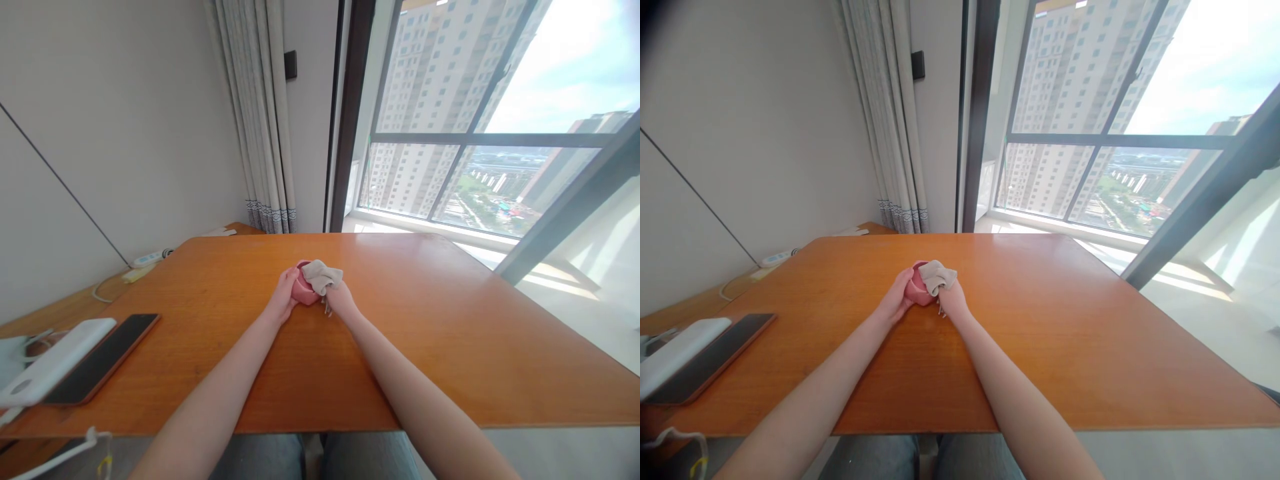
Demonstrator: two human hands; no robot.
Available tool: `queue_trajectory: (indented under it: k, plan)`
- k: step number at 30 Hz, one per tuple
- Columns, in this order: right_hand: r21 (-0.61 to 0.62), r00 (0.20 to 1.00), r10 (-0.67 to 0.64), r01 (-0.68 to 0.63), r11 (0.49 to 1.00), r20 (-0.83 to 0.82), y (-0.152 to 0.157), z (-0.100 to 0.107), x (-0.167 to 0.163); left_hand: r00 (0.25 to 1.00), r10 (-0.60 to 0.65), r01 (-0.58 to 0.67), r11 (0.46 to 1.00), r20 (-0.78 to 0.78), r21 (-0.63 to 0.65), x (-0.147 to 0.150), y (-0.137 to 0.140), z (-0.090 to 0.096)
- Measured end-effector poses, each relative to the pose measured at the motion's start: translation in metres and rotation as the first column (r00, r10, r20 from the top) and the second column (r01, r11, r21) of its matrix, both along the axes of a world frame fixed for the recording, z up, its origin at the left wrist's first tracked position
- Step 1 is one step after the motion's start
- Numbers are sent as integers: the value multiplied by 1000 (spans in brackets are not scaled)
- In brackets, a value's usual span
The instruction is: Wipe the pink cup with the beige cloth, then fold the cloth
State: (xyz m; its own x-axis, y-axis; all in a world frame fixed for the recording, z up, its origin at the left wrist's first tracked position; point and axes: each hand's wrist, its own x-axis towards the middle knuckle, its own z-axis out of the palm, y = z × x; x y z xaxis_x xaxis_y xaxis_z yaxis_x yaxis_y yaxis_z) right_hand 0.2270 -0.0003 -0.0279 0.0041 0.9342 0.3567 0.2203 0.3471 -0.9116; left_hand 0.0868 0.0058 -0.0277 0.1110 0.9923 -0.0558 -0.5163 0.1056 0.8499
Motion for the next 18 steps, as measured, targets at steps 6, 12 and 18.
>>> queue_trajectory:
  k: [6,12,18]
  plan:
    - [-40,958,-53,44,998,-280,-22,2,-28,982,187,-185,977,-13,110,6,1,-6]
    - [16,918,-59,71,997,-392,-13,0,-24,995,93,-87,981,-28,175,13,-9,-1]
    - [36,993,-38,42,998,-108,-2,7,10,980,-191,196,975,-52,106,6,-13,14]
